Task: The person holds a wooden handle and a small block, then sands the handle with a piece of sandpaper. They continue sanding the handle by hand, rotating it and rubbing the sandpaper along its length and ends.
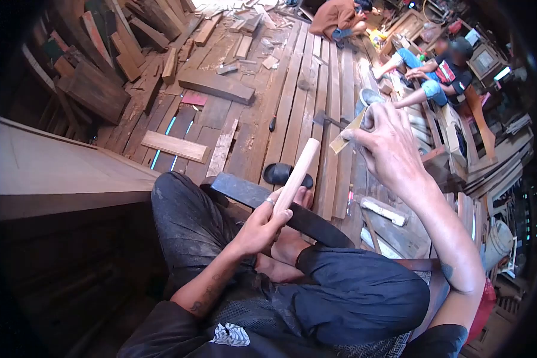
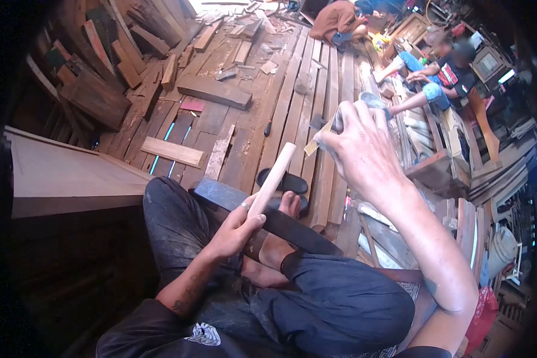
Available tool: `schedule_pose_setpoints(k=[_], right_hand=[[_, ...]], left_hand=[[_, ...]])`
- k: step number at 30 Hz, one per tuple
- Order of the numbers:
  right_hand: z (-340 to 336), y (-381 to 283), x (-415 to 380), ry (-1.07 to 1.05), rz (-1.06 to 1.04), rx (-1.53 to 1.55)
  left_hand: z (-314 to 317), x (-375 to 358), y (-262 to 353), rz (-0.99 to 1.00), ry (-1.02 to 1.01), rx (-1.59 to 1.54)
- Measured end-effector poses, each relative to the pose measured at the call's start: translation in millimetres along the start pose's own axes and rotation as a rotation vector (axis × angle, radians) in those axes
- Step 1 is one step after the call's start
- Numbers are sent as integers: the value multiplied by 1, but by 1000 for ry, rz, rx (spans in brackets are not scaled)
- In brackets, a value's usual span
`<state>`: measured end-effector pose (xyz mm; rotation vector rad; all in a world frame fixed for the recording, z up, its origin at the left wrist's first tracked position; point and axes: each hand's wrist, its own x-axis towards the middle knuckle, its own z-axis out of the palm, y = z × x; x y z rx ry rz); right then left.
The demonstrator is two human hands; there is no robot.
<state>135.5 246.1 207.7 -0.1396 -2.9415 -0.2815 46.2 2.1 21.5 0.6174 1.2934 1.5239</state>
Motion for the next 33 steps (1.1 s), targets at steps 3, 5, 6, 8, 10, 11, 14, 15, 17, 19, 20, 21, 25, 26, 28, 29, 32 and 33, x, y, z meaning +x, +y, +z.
schedule_pose_setpoints(k=[3,5,6,8,10,11,14,15,17,19,20,21,25,26,28,29,32,33], right_hand=[[12,0,-8,111,-1,-89],[19,-4,-8,204,-59,-99],[25,-6,-7,219,-99,-66],[39,-16,-2,207,-142,0],[56,-28,1,220,-196,65],[67,-33,2,206,-226,85],[81,-47,4,173,-348,47],[88,-47,3,122,-366,98],[114,-47,-2,23,-394,194],[115,-59,-13,-22,-388,246],[115,-67,-19,-43,-381,271],[124,-75,-27,6,-392,325],[129,-98,-40,-29,-430,476],[130,-101,-42,-10,-506,462],[129,-111,-41,-3,-599,526],[134,-112,-41,8,-640,567],[139,-102,-36,22,-642,601],[128,-99,-33,2,-568,573]], left_hand=[[-4,-6,-23,153,14,132],[-3,-7,-37,177,30,121],[0,-14,-31,103,33,80],[2,-26,-27,17,38,38],[1,-32,-30,39,70,142],[0,-37,-32,25,90,151],[-1,-51,-34,-36,148,153],[1,-53,-32,-64,161,138],[1,-54,-34,-39,187,142],[0,-52,-34,18,201,199],[-1,-56,-31,-31,183,137],[-3,-54,-37,32,198,118],[-1,-49,-47,109,260,-58],[-1,-59,-36,20,262,-84],[-7,-73,-36,-96,234,-90],[-9,-77,-44,-93,238,-61],[-4,-93,-55,-32,294,224],[-4,-100,-57,-16,304,255]])
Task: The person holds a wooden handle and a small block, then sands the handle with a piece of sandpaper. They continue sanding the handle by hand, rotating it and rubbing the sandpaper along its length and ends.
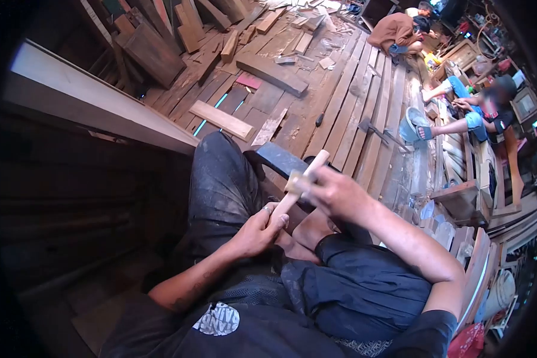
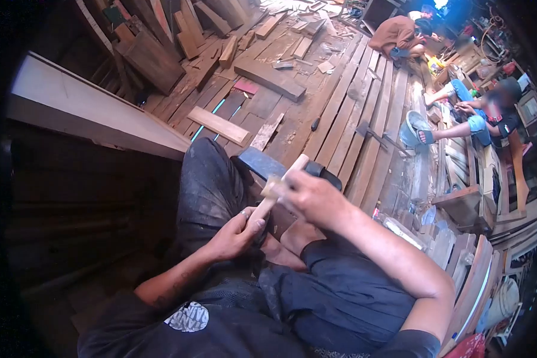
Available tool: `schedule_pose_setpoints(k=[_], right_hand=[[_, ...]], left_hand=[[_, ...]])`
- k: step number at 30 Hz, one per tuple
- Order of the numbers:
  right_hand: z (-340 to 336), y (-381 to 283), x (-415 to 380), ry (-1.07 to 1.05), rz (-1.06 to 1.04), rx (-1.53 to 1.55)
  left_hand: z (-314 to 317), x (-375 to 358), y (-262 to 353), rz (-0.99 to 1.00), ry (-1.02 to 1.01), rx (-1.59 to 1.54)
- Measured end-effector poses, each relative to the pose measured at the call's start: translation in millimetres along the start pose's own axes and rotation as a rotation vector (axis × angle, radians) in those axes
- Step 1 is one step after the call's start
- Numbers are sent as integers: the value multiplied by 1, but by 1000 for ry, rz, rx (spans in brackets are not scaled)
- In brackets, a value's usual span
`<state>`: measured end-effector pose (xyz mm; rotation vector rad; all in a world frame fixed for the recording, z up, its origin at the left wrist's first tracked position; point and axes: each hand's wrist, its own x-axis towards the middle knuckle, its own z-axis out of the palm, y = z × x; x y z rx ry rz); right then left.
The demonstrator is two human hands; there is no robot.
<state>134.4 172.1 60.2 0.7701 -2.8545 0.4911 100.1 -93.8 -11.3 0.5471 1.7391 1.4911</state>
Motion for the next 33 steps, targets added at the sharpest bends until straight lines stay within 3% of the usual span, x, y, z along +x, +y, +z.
schedule_pose_setpoints(k=[3,10,11,16,19,20,22,24,26,28,30,31,33], right_hand=[[-8,15,-2,-11,199,-112],[14,-35,8,-133,-60,187],[17,-26,6,-114,-11,127],[-5,-7,11,-43,237,-62],[13,-31,13,-146,-60,234],[11,-42,11,-317,-47,290],[16,-37,12,-199,-163,167],[17,-5,11,-23,-89,27],[-5,6,13,-34,131,-153],[-5,-6,17,-74,112,-71],[24,-25,9,-76,-88,82],[21,-46,11,-169,-65,100],[13,-45,15,-125,-100,25]], left_hand=[[-4,-14,5,54,30,80],[2,-50,1,35,125,96],[-2,-53,8,-68,71,101],[1,-45,2,-34,46,64],[6,-41,-7,-10,38,75],[3,-40,-16,-25,21,63],[-1,-39,-6,-42,7,65],[-3,-40,8,-50,10,84],[0,-41,4,-43,11,105],[0,-39,0,-25,8,130],[2,-38,-6,-11,17,147],[4,-38,-9,-5,21,139],[4,-40,-14,-2,37,127]])
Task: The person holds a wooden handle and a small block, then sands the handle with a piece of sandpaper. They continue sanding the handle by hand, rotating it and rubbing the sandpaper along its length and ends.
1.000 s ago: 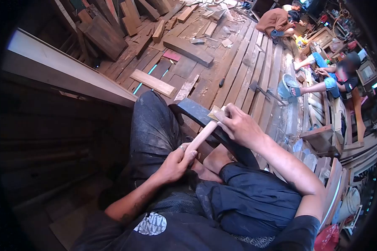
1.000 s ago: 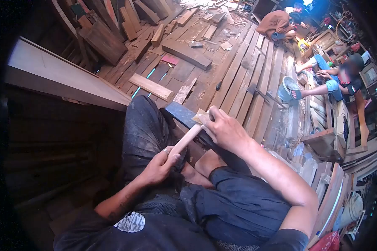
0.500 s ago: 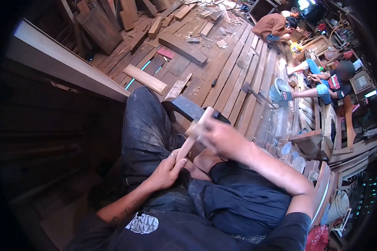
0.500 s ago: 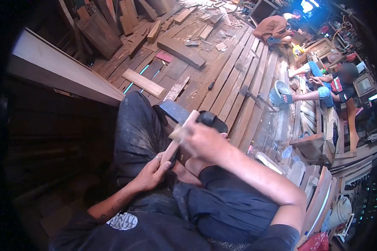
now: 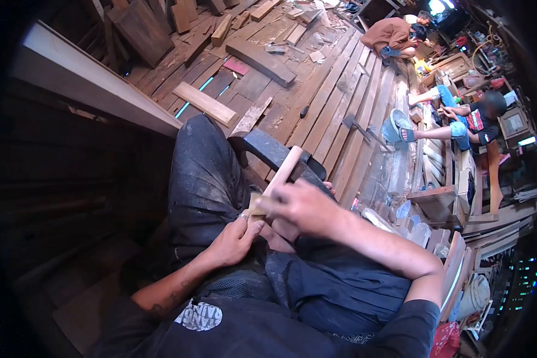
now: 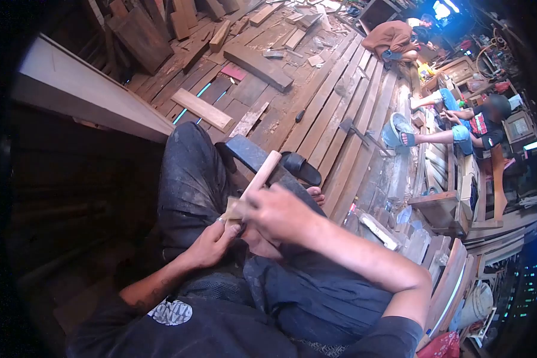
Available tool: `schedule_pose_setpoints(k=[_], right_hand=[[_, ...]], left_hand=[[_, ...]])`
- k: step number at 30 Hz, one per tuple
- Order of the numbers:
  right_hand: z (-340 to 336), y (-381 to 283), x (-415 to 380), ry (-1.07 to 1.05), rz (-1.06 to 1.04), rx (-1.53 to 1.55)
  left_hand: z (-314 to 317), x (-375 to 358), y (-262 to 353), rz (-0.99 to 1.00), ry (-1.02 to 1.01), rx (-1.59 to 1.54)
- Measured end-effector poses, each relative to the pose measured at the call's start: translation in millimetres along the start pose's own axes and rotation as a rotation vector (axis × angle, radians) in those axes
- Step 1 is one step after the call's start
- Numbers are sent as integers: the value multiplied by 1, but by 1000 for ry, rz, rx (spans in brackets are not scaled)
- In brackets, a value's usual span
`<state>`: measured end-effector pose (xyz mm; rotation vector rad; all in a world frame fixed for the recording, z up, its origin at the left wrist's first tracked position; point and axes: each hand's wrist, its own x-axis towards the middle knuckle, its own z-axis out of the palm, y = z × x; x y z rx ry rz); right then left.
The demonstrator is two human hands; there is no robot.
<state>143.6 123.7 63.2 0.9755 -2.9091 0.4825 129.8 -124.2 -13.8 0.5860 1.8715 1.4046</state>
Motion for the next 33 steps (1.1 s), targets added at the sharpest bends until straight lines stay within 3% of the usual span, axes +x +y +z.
schedule_pose_setpoints(k=[3,5,7,8,11,15,17,19,20,23,27,29,30,31,33], right_hand=[[-21,40,-4,85,195,-142],[-30,36,0,-9,330,-210],[-16,15,2,28,145,36],[-4,12,-2,-62,39,197],[-13,1,4,-191,52,289],[-20,44,-3,112,279,-96],[-18,28,-2,13,386,-67],[-9,2,5,73,39,198],[-14,-16,4,-197,67,397],[-8,4,-1,-124,55,135],[-27,45,-2,60,417,-137],[-20,26,1,-68,439,-57],[-9,9,0,33,247,44],[-5,0,-2,-80,118,202],[-5,-13,1,-204,71,339]], left_hand=[[-5,-2,16,-66,-27,12],[-6,-1,19,-77,-40,-25],[-5,-1,15,-67,-45,-81],[-2,0,8,-50,-41,-118],[-4,-2,12,-138,-86,-240],[-10,-4,28,-242,-136,-421],[-11,-4,27,-224,-139,-397],[-10,-3,21,-165,-121,-335],[-6,-4,15,-123,-104,-287],[-6,-5,5,-121,-110,-211],[-12,-3,20,-130,-110,-202],[-13,-3,21,-121,-109,-204],[-10,-4,19,-115,-108,-200],[-7,-5,17,-111,-108,-200],[-5,-8,16,-172,-144,-283]])
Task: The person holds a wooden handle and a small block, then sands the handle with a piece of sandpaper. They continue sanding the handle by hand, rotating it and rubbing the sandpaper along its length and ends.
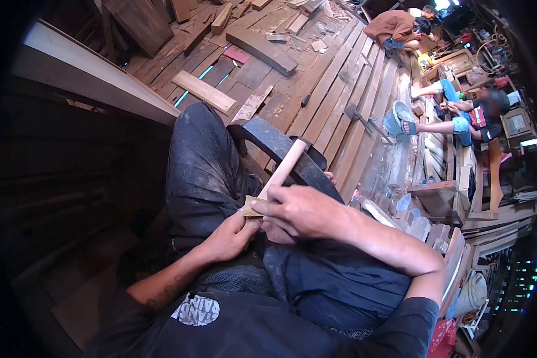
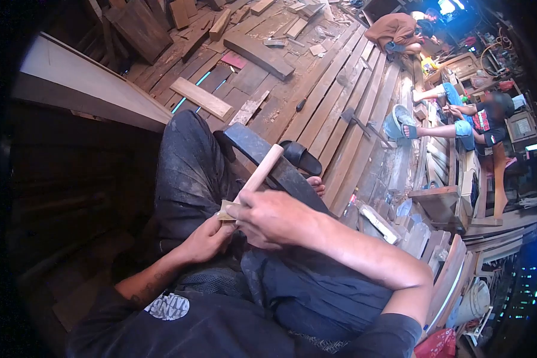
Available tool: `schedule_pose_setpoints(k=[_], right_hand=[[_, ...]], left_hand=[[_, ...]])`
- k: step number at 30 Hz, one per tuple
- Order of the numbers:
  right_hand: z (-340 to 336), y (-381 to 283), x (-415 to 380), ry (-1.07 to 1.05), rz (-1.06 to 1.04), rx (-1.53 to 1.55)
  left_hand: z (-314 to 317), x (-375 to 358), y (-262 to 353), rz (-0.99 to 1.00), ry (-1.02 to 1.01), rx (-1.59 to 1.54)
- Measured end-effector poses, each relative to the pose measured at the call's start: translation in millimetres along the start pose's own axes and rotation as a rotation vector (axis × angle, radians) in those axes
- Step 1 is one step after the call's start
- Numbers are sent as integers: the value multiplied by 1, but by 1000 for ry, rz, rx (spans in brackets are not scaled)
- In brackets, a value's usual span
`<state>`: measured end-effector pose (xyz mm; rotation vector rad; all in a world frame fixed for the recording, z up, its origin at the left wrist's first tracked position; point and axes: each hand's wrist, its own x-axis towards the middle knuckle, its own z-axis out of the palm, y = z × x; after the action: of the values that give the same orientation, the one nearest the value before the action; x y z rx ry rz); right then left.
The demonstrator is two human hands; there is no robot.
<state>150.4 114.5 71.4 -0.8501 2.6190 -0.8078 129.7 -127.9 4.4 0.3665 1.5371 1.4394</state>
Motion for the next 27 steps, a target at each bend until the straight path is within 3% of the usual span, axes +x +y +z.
schedule_pose_setpoints(k=[2,4,6,8,9,12,14,16,18,22,25,27], right_hand=[[-24,15,-1,128,-22,-289],[-35,48,-5,255,165,-555],[-36,56,-9,233,253,-692],[-5,42,-3,272,151,-625],[-3,27,-1,261,-8,-510],[-11,11,1,112,-145,-222],[-23,44,-1,216,-93,-325],[-45,56,-8,340,122,-513],[-42,48,-9,269,261,-485],[-7,9,1,123,-171,-30],[-31,31,-4,151,-23,-204],[-32,71,-15,329,146,-365]], left_hand=[[-2,-1,2,-26,-17,-61],[-5,-1,7,-22,-22,-100],[-6,-2,11,-30,-40,-124],[-7,1,11,-20,-62,-141],[-7,2,5,-14,-69,-150],[-4,0,4,-25,-60,-139],[-5,-4,8,-21,-54,-127],[-7,-4,15,7,-49,-123],[-2,-5,18,23,-17,-138],[1,-3,3,-29,-50,-200],[1,-6,14,-1,-35,-229],[2,-5,14,14,-30,-208]])
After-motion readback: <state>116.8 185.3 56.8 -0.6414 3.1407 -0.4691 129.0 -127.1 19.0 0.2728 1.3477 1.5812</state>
